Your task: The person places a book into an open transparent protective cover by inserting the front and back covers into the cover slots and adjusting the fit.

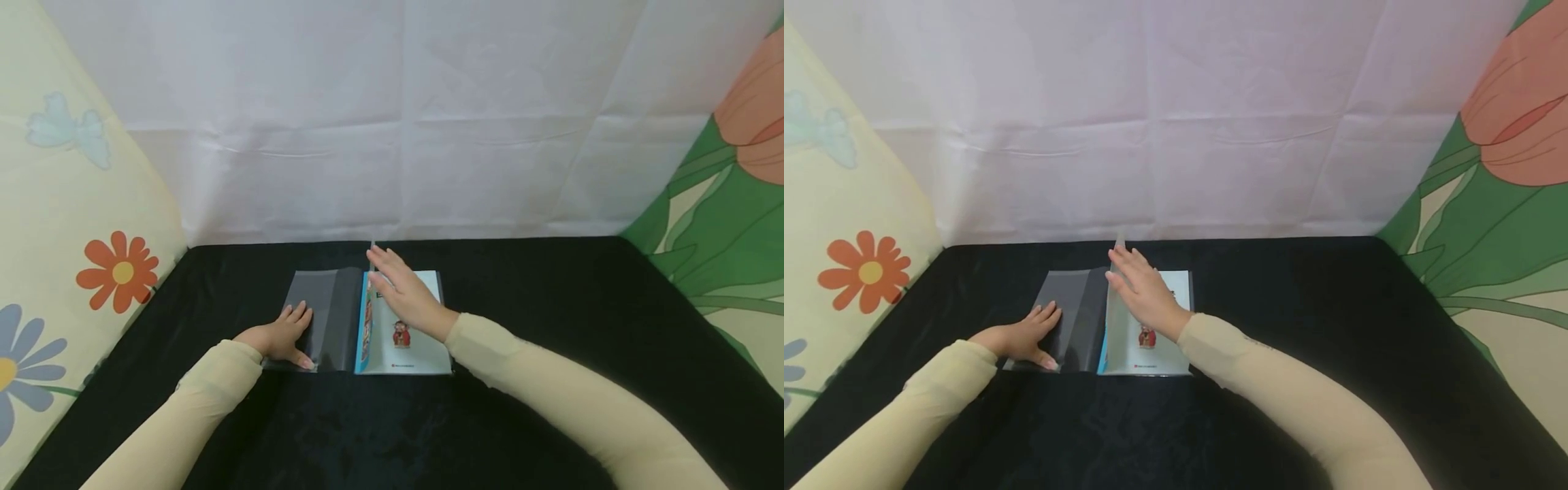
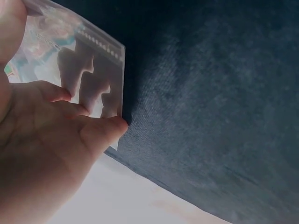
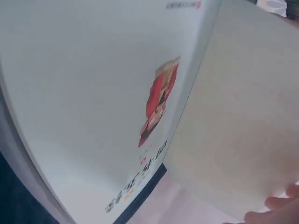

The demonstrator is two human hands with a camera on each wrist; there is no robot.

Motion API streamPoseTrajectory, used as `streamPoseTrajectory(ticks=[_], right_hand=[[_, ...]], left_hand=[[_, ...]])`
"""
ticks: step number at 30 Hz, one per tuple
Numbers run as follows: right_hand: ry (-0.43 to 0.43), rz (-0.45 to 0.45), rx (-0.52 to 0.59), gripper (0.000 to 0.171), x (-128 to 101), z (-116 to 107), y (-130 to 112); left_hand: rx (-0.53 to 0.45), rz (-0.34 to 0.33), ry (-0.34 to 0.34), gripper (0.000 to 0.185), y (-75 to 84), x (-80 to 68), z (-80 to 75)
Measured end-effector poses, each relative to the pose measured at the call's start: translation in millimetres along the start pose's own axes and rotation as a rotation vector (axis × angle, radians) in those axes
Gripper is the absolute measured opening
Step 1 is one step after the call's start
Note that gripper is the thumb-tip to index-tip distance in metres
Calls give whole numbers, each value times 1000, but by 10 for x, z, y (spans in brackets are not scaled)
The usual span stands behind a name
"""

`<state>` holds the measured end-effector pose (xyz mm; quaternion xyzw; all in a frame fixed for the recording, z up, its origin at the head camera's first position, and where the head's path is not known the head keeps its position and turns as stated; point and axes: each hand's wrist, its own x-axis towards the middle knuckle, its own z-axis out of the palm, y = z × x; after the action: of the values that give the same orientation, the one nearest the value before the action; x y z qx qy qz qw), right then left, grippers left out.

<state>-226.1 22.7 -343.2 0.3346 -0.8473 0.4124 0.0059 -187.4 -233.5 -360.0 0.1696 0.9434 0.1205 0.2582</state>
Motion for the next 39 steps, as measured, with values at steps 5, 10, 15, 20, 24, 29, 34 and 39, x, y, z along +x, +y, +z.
streamPoseTrajectory(ticks=[5,10,15,20,24,29,34,39], right_hand=[[-69,-32,-23,52,45,51,17],[-133,31,5,52,71,145,40],[-220,75,-56,53,74,268,29],[-279,95,-98,54,73,398,12],[-303,120,-141,59,81,482,-10],[-306,165,-239,62,86,566,-47],[-335,214,-363,61,96,640,-80],[-347,274,-434,59,139,712,-104]], left_hand=[[-16,-9,-8,100,-14,10,6],[-10,-14,-16,100,-23,30,4],[1,-25,-17,100,-25,50,-2],[-3,-27,-10,100,-29,42,2],[-15,-32,-10,100,-27,28,2],[-19,-36,-10,101,-21,16,2],[-12,-34,-6,101,-35,9,-1],[-19,-35,-9,101,-44,5,8]])
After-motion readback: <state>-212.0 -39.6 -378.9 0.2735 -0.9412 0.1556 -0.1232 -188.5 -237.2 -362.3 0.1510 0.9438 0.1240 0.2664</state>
